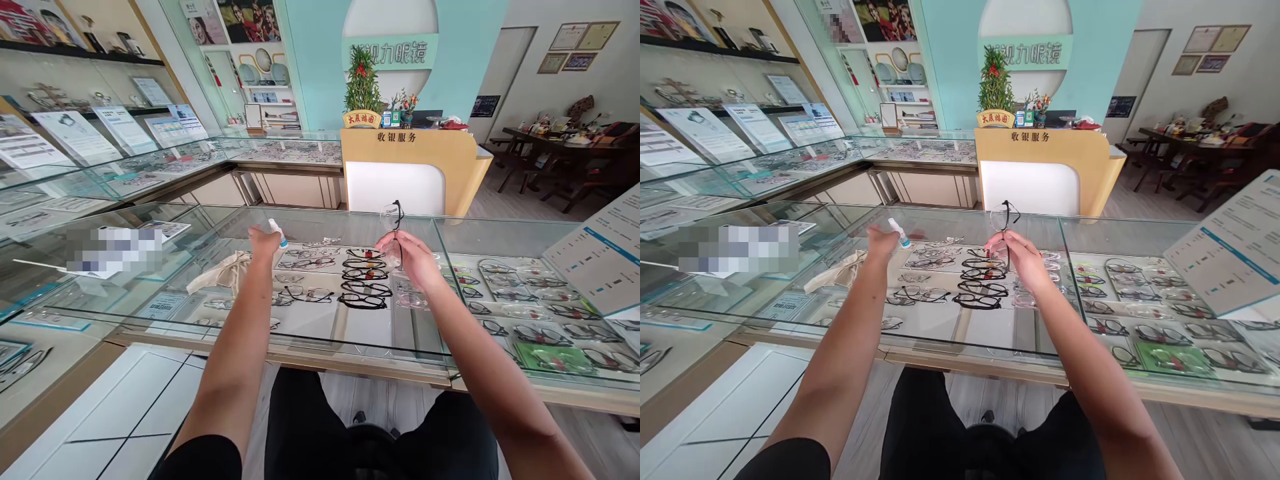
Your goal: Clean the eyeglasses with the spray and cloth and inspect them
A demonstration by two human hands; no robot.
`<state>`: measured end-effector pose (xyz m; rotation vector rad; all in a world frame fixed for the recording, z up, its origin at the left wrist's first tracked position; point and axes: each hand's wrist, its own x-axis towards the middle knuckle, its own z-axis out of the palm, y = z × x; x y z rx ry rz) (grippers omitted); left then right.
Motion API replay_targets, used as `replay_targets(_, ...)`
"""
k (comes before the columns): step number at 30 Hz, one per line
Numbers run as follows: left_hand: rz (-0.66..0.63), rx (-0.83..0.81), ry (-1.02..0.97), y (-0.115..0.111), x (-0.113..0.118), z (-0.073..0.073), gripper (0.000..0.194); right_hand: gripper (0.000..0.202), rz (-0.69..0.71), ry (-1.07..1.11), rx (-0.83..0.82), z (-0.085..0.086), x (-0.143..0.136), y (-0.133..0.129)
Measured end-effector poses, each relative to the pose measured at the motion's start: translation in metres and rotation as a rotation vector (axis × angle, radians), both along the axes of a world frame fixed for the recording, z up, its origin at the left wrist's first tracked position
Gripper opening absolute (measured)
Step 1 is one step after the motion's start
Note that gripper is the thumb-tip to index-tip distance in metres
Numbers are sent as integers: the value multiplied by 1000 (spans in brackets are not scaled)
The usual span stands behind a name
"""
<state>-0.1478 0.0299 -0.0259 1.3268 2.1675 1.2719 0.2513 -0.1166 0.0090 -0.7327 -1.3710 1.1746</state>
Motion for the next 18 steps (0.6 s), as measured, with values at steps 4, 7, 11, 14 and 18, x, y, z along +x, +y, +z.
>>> replay_targets(4, 107, -91, 161, -36, -27, 15, 68, 40, -5, 35, 6, 0, 2, -1)
replay_targets(7, 98, -195, 243, -63, -53, 12, 58, 38, -2, 52, 4, 1, 3, -3)
replay_targets(11, 61, -345, 258, -89, -80, -9, 47, 39, -15, 34, 28, 0, 5, -4)
replay_targets(14, 6, -298, 236, -102, -95, -22, 39, 38, -16, 51, 37, -1, 6, -3)
replay_targets(18, -160, -90, 134, -114, -115, -27, 36, 39, -11, 76, 22, -4, 7, 1)
